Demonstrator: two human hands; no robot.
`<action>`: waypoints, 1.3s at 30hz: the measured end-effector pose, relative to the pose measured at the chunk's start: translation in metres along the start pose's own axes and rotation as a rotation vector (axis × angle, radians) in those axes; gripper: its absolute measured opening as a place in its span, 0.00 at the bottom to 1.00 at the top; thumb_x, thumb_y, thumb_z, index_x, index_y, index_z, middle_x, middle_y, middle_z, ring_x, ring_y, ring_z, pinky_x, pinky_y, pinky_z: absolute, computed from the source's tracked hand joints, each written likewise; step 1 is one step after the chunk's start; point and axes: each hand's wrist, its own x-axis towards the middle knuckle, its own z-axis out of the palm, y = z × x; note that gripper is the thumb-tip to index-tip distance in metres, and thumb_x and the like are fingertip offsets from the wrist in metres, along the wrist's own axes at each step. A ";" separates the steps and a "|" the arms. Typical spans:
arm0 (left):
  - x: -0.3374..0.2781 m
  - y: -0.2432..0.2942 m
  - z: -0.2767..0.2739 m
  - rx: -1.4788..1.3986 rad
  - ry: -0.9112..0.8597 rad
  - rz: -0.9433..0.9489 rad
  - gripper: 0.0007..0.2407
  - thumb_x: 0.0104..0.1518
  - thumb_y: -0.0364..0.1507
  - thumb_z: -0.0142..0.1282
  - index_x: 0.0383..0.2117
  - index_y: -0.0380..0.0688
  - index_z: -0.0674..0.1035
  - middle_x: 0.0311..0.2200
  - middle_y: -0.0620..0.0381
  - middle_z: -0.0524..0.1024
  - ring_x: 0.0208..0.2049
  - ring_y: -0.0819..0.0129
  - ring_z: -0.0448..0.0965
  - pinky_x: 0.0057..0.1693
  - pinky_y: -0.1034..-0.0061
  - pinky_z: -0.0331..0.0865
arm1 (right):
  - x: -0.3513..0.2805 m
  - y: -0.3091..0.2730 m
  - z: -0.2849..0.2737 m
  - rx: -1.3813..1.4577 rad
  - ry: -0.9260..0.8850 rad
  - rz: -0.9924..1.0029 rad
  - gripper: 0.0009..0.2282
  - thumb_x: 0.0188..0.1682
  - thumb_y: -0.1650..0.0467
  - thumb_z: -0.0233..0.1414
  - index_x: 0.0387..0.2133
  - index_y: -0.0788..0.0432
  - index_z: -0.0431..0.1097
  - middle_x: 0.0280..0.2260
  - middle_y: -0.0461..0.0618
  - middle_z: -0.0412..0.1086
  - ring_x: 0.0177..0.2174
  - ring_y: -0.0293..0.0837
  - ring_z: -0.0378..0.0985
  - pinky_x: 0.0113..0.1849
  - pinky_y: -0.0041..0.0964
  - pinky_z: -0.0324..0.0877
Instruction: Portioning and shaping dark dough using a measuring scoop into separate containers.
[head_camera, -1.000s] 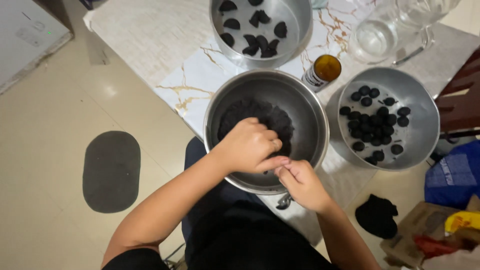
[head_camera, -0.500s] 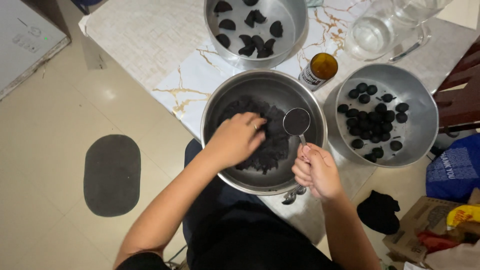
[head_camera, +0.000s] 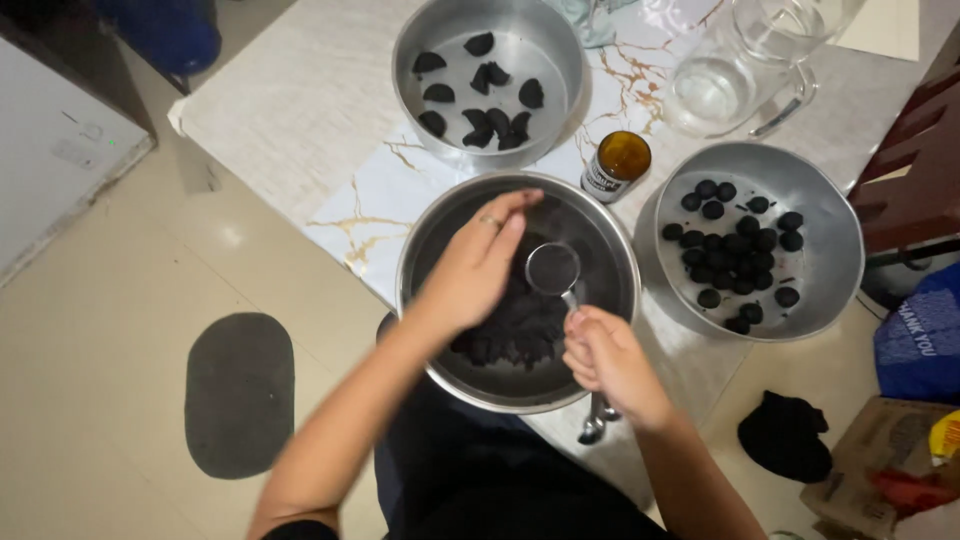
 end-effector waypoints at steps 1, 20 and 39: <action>0.001 0.006 0.012 0.001 -0.002 0.000 0.17 0.68 0.37 0.43 0.56 0.40 0.74 0.55 0.46 0.76 0.58 0.52 0.77 0.62 0.64 0.67 | 0.004 0.013 -0.006 0.002 0.000 -0.001 0.10 0.58 0.69 0.41 0.27 0.57 0.62 0.14 0.36 0.46 0.13 0.31 0.45 0.15 0.27 0.40; 0.049 -0.044 0.037 -0.631 0.139 -0.093 0.25 0.70 0.47 0.30 0.57 0.42 0.75 0.49 0.52 0.81 0.44 0.67 0.78 0.54 0.70 0.70 | -0.016 0.031 -0.006 -0.576 0.058 -0.403 0.10 0.60 0.71 0.44 0.27 0.62 0.62 0.15 0.49 0.54 0.13 0.41 0.56 0.19 0.37 0.52; -0.038 -0.020 0.061 -0.983 -0.406 -0.493 0.18 0.69 0.37 0.49 0.45 0.29 0.82 0.45 0.47 0.83 0.43 0.64 0.82 0.51 0.71 0.75 | -0.009 0.016 -0.013 -0.002 -0.144 -0.166 0.12 0.60 0.70 0.39 0.24 0.59 0.58 0.15 0.42 0.50 0.13 0.34 0.50 0.16 0.31 0.47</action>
